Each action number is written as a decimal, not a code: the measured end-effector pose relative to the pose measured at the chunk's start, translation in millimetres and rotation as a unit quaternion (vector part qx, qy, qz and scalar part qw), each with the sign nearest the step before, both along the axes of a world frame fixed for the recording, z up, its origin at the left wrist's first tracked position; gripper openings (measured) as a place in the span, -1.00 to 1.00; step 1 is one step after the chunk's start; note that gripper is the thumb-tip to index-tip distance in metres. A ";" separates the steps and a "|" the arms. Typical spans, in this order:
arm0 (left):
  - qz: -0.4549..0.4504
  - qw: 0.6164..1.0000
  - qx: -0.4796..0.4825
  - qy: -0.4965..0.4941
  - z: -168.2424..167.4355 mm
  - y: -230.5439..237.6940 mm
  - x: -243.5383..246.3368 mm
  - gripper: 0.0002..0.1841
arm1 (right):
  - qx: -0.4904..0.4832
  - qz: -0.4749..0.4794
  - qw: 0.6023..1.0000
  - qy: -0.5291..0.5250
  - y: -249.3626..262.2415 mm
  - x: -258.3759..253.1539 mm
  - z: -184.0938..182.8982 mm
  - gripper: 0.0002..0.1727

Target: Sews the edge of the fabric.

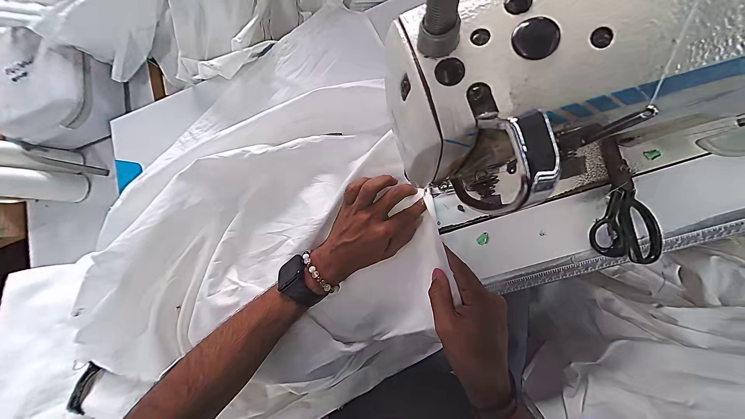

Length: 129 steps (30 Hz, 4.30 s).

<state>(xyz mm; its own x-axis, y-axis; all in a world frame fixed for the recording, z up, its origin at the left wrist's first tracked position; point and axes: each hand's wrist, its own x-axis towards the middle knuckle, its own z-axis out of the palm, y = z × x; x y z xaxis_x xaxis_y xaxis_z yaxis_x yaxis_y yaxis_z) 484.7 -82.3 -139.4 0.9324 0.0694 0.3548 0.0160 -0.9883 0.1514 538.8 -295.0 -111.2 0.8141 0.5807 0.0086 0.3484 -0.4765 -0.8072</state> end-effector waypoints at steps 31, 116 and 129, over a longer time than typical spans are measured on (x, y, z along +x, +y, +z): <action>0.145 0.988 -0.035 0.039 -2.3 -49.7 -6.3 -0.54 | -0.028 0.030 0.997 -0.066 0.6 4.6 -2.6 -0.55; 0.041 0.998 -0.047 0.025 -1.9 -30.1 -6.8 -0.49 | -0.118 0.124 0.943 -0.286 21.9 50.1 -7.4 -0.77; -0.022 0.998 -0.063 0.009 -0.3 -37.3 -14.6 -0.58 | -0.071 0.017 0.944 -0.323 -130.1 15.7 -20.7 -0.83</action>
